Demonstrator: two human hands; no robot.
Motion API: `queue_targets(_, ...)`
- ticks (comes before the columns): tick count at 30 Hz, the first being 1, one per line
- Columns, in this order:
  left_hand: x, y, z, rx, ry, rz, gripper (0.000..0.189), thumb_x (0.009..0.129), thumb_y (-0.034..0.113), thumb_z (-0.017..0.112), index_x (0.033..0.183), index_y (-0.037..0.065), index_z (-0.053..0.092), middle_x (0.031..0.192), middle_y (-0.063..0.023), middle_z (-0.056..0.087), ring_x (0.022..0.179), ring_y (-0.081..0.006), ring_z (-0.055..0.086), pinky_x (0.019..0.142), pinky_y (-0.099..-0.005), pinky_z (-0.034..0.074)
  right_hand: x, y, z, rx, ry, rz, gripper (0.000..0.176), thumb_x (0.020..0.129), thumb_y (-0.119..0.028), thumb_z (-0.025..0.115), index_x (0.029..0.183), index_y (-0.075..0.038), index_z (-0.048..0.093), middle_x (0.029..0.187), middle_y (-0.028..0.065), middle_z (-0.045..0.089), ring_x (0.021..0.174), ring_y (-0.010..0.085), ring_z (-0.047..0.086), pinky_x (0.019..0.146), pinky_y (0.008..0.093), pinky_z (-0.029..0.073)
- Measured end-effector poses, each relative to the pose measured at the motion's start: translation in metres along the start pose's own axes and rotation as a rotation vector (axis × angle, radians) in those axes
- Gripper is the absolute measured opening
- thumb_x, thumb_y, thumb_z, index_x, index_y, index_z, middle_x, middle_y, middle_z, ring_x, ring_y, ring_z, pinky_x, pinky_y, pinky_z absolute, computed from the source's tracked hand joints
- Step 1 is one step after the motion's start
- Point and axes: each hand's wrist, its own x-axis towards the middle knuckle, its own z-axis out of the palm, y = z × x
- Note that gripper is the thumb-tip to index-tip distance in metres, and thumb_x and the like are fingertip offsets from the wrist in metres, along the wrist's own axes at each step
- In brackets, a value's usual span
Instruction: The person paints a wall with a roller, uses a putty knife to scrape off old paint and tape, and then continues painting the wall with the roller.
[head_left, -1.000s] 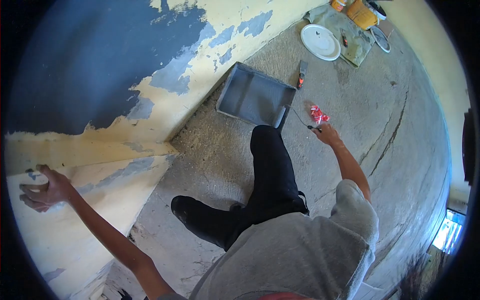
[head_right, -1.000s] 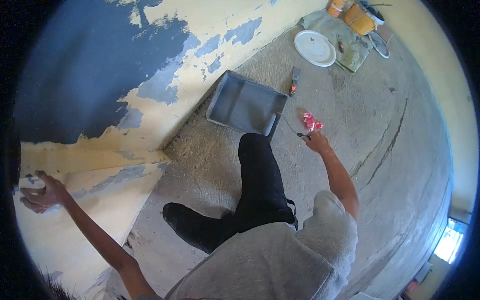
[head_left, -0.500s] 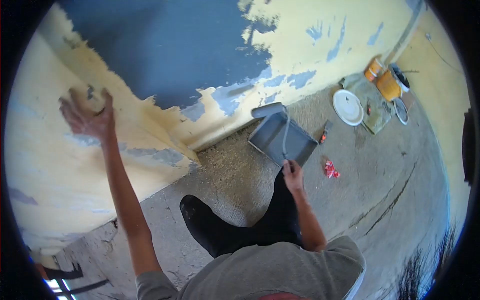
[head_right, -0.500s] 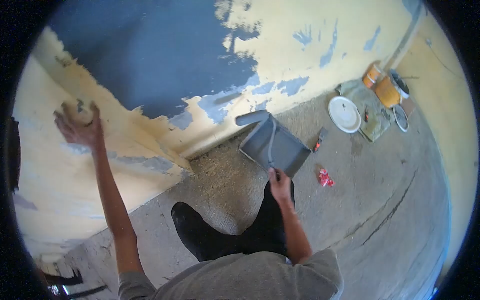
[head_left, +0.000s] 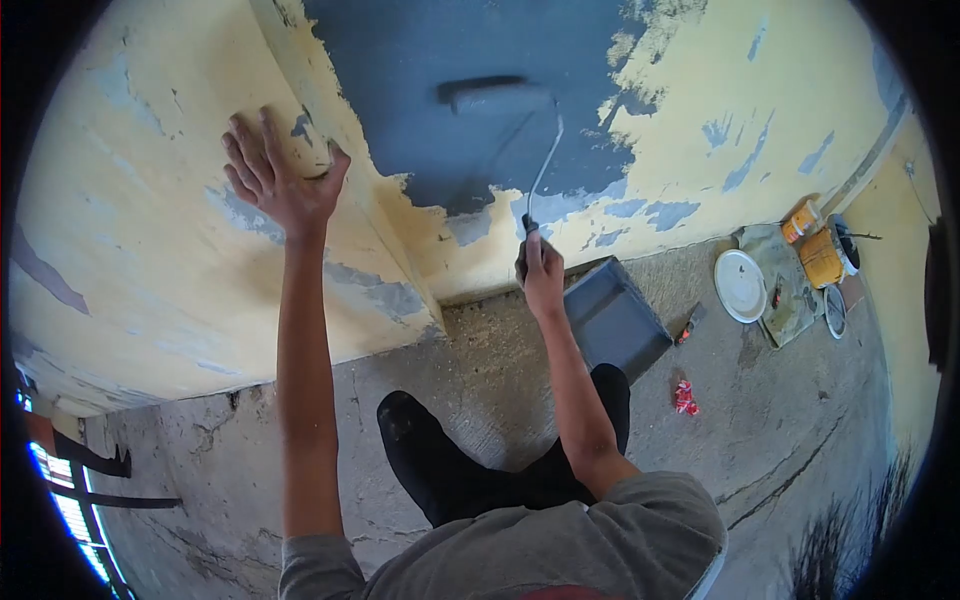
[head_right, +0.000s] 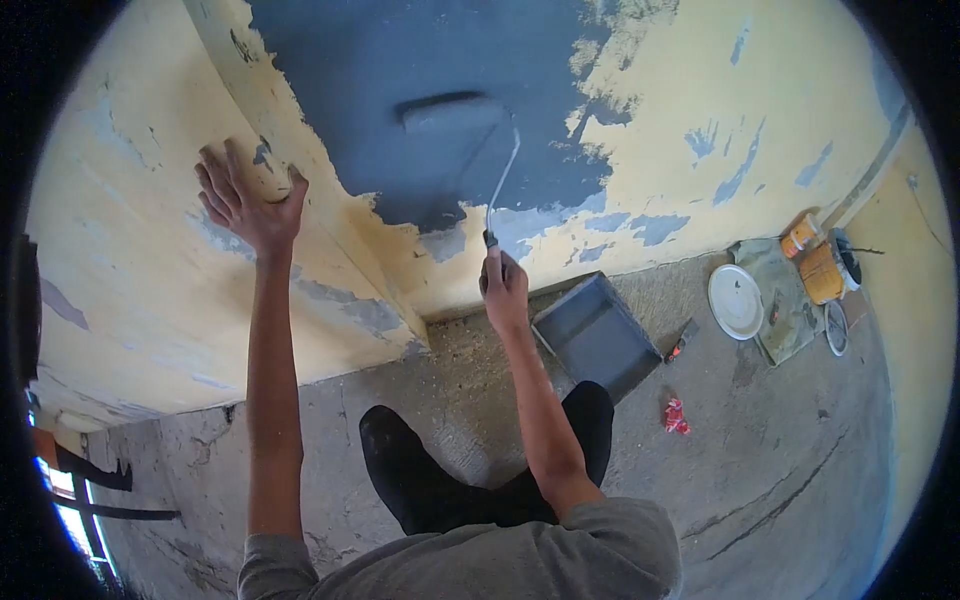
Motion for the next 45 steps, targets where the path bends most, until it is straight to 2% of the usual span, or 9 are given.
queue_targets(2, -0.001, 0.000, 0.002, -0.001, 0.036, -0.011, 0.088, 0.073, 0.062, 0.062, 0.143, 0.012, 0.046, 0.151, -0.0172, 0.037, 0.142, -0.0338, 0.029, 0.111, -0.0483, 0.020, 0.002, 0.010, -0.005, 0.134, -0.028, 0.072, 0.046, 0.103, -0.032, 0.044, 0.069, -0.001, 0.045, 0.055, 0.0028, 0.038, 0.053, 0.0126, 0.034, 0.050, 0.0344, 0.029)
queue_targets(9, -0.001, 0.000, 0.005, -0.005, 0.038, -0.019, 0.088, 0.073, 0.062, 0.062, 0.144, 0.013, 0.045, 0.152, -0.0173, 0.036, 0.142, -0.0333, 0.028, 0.111, -0.0492, 0.020, -0.070, 0.151, -0.025, -0.290, 0.139, 0.122, 0.055, 0.102, -0.040, 0.041, 0.071, 0.004, 0.049, 0.056, 0.0128, 0.043, 0.054, 0.0218, 0.038, 0.052, 0.0414, 0.034)
queue_targets(14, 0.000, 0.002, 0.003, -0.002, 0.035, 0.009, 0.089, 0.073, 0.061, 0.062, 0.145, 0.011, 0.043, 0.153, -0.0187, 0.033, 0.142, -0.0343, 0.027, 0.110, -0.0511, 0.021, -0.063, 0.190, 0.002, -0.370, 0.225, 0.049, 0.057, 0.103, -0.038, 0.039, 0.062, 0.000, 0.044, 0.051, 0.0087, 0.039, 0.048, 0.0196, 0.040, 0.048, 0.0406, 0.031)
queue_targets(16, 0.000, 0.002, 0.004, -0.009, 0.030, 0.012, 0.090, 0.073, 0.060, 0.062, 0.146, 0.011, 0.042, 0.153, -0.0187, 0.032, 0.142, -0.0350, 0.027, 0.110, -0.0515, 0.020, -0.036, 0.183, 0.011, -0.434, 0.150, 0.044, 0.057, 0.102, -0.042, 0.038, 0.079, 0.007, 0.056, 0.063, 0.0273, 0.050, 0.060, 0.0473, 0.043, 0.058, 0.0513, 0.036)
queue_targets(19, 0.001, 0.001, 0.003, -0.010, 0.011, 0.006, 0.092, 0.072, 0.059, 0.063, 0.146, 0.010, 0.041, 0.154, -0.0186, 0.030, 0.142, -0.0362, 0.026, 0.110, -0.0523, 0.020, -0.023, 0.170, 0.022, -0.334, 0.133, 0.101, 0.056, 0.102, -0.042, 0.037, 0.084, 0.007, 0.059, 0.070, 0.0296, 0.055, 0.067, 0.0507, 0.051, 0.061, 0.0536, 0.037)
queue_targets(26, -0.003, -0.002, 0.005, -0.016, -0.021, -0.020, 0.096, 0.069, 0.057, 0.065, 0.148, 0.010, 0.039, 0.154, -0.0195, 0.028, 0.143, -0.0387, 0.022, 0.109, -0.0582, 0.018, -0.065, 0.209, 0.016, -0.430, 0.076, 0.202, 0.056, 0.100, -0.045, 0.039, 0.086, 0.005, 0.061, 0.075, 0.0297, 0.057, 0.068, 0.0470, 0.056, 0.063, 0.0529, 0.039)
queue_targets(34, -0.003, -0.004, 0.005, -0.026, -0.031, 0.001, 0.096, 0.071, 0.058, 0.064, 0.149, 0.010, 0.036, 0.154, -0.0198, 0.027, 0.143, -0.0404, 0.022, 0.108, -0.0611, 0.018, -0.012, 0.171, 0.019, -0.269, 0.126, 0.018, 0.056, 0.101, -0.043, 0.040, 0.074, 0.005, 0.050, 0.059, 0.0217, 0.043, 0.053, 0.0319, 0.040, 0.054, 0.0465, 0.033)
queue_targets(38, -0.003, -0.003, 0.006, -0.028, -0.021, -0.007, 0.097, 0.071, 0.060, 0.064, 0.149, 0.010, 0.036, 0.155, -0.0198, 0.027, 0.143, -0.0407, 0.022, 0.107, -0.0614, 0.019, -0.060, 0.232, 0.011, -0.520, 0.095, 0.116, 0.059, 0.101, -0.045, 0.034, 0.078, 0.005, 0.054, 0.065, 0.0277, 0.051, 0.060, 0.0441, 0.048, 0.057, 0.0516, 0.034)
queue_targets(45, -0.002, 0.003, 0.003, -0.028, -0.051, -0.039, 0.095, 0.073, 0.059, 0.065, 0.149, 0.010, 0.036, 0.156, -0.0198, 0.025, 0.143, -0.0402, 0.021, 0.107, -0.0608, 0.019, -0.026, 0.202, 0.021, -0.485, 0.136, 0.059, 0.057, 0.101, -0.044, 0.035, 0.080, 0.005, 0.053, 0.068, 0.0283, 0.052, 0.063, 0.0471, 0.049, 0.058, 0.0520, 0.035)
